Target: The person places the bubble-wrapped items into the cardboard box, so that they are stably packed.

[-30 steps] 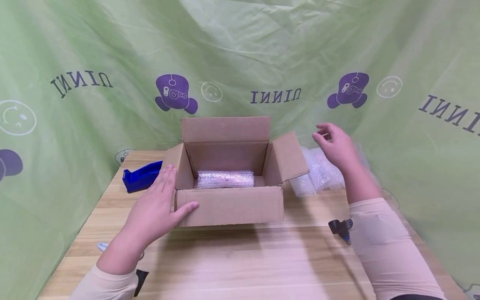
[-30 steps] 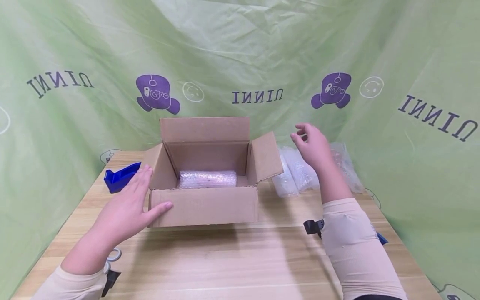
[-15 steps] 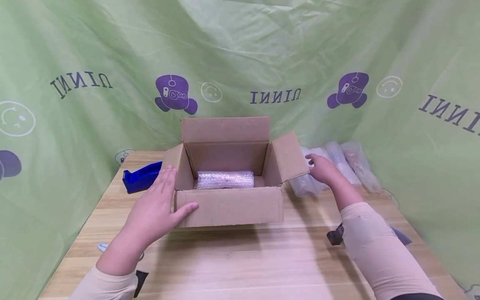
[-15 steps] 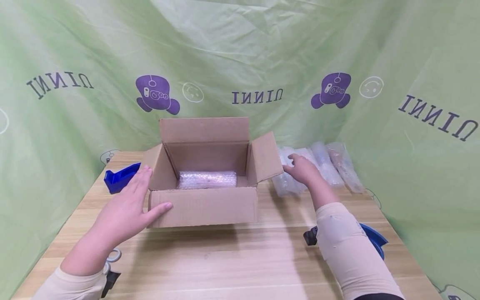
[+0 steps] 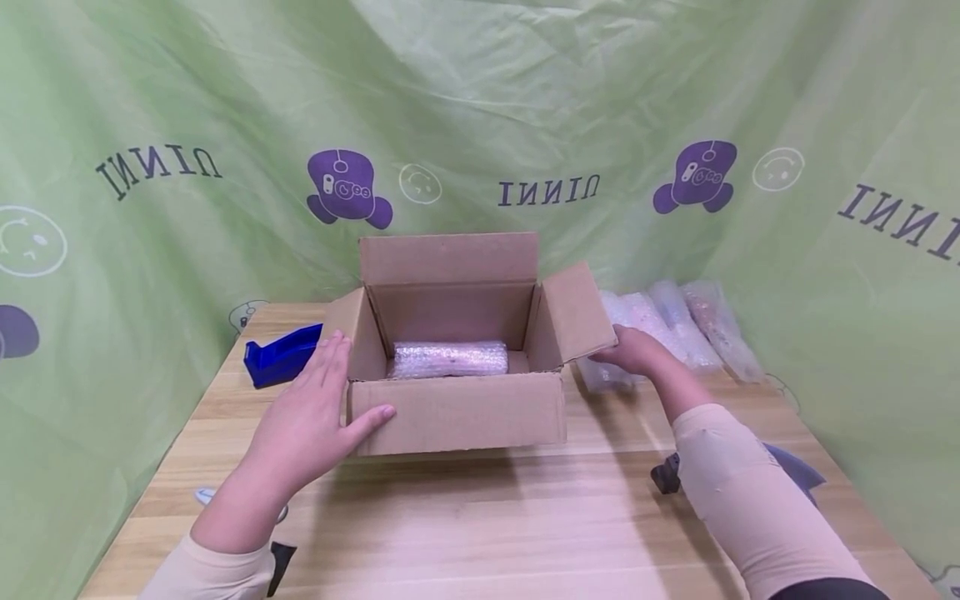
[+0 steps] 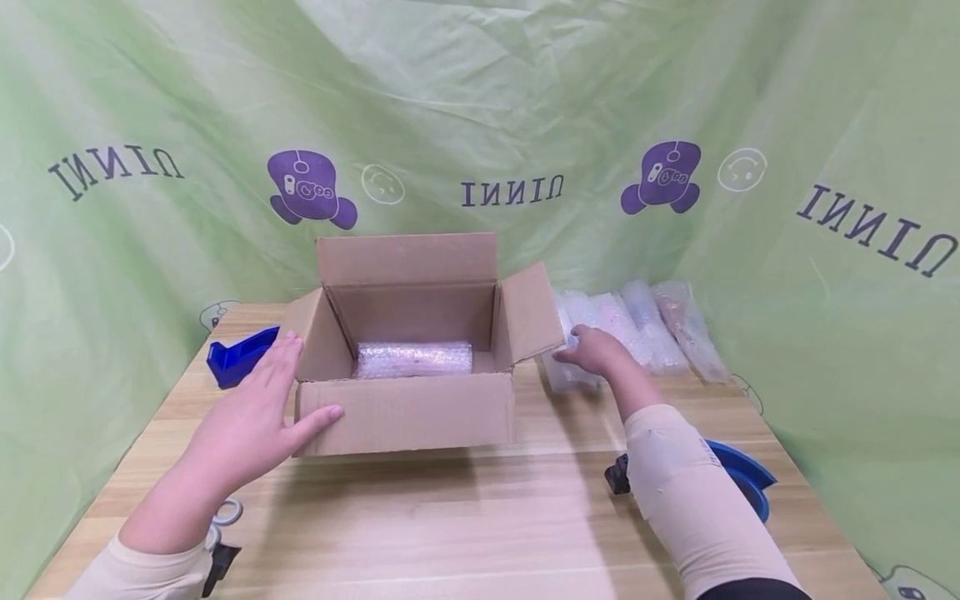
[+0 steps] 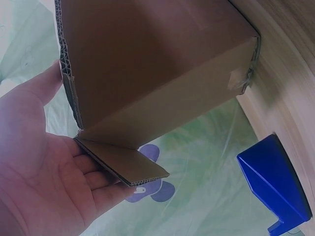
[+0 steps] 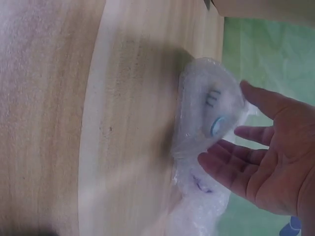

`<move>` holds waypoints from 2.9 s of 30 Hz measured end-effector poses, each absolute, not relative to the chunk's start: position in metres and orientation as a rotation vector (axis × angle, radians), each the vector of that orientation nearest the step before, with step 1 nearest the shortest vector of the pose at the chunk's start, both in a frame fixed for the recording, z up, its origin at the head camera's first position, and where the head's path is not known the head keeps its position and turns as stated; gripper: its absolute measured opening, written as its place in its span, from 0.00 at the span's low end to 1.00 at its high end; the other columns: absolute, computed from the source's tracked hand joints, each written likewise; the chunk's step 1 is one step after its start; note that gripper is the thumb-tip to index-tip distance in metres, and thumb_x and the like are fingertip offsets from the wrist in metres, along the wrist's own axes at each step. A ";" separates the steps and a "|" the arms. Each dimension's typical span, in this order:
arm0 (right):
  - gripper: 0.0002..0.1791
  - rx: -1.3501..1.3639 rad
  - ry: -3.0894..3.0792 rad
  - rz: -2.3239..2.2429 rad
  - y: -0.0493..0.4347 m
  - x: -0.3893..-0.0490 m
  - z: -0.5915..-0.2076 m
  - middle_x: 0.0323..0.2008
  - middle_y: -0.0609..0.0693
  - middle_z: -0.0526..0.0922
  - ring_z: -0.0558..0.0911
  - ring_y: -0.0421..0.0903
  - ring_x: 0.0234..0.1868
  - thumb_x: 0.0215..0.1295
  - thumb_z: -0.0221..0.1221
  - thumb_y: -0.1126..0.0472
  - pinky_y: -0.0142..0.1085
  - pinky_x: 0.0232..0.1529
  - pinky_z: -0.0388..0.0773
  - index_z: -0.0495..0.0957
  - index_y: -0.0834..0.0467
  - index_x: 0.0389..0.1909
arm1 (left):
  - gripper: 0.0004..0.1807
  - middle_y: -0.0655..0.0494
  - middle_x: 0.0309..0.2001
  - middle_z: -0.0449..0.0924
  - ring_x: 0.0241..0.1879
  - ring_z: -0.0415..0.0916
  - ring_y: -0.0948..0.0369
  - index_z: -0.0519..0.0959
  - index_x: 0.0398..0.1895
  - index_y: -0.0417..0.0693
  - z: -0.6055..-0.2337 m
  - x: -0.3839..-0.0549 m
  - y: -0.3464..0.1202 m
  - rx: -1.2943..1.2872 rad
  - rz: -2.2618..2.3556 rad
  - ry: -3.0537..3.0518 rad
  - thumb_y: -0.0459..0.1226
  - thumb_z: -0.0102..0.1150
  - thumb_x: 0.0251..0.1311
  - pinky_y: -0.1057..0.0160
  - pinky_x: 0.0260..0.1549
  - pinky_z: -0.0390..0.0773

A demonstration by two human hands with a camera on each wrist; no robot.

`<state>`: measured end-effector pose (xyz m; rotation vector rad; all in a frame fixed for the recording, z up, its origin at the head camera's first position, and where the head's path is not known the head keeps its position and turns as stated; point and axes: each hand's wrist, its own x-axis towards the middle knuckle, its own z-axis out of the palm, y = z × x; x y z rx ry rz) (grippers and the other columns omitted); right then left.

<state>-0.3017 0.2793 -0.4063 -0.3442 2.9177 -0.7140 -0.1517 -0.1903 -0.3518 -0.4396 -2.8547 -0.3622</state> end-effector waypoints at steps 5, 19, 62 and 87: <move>0.27 -0.261 2.923 -0.713 0.282 -0.304 -0.409 0.47 0.70 0.81 0.80 0.67 0.50 0.61 0.63 0.54 0.59 0.54 0.74 0.74 0.71 0.54 | 0.60 0.40 0.78 0.41 0.78 0.41 0.45 0.42 0.78 0.37 -0.351 -0.151 -0.190 -0.440 -0.365 -2.858 0.72 0.45 0.59 0.41 0.71 0.55; 0.28 -0.098 2.976 -0.645 0.285 -0.307 -0.409 0.51 0.71 0.80 0.79 0.68 0.50 0.61 0.62 0.57 0.60 0.53 0.75 0.72 0.71 0.57 | 0.60 0.40 0.78 0.41 0.78 0.41 0.45 0.43 0.78 0.36 -0.352 -0.153 -0.191 -0.445 -0.365 -2.850 0.72 0.45 0.59 0.42 0.71 0.55; 0.22 -0.294 3.215 -0.954 0.289 -0.271 -0.243 0.56 0.66 0.79 0.78 0.62 0.55 0.70 0.57 0.59 0.58 0.56 0.73 0.74 0.62 0.62 | 0.60 0.40 0.78 0.41 0.77 0.41 0.45 0.43 0.78 0.36 -0.352 -0.151 -0.191 -0.441 -0.377 -2.860 0.72 0.46 0.58 0.41 0.71 0.54; 0.16 -1.151 3.136 -0.797 0.172 -0.242 -0.231 0.50 0.49 0.84 0.81 0.48 0.53 0.63 0.64 0.65 0.45 0.57 0.78 0.82 0.53 0.52 | 0.60 0.39 0.78 0.43 0.77 0.42 0.45 0.46 0.77 0.35 -0.352 -0.150 -0.192 -0.449 -0.392 -2.831 0.71 0.48 0.58 0.41 0.71 0.55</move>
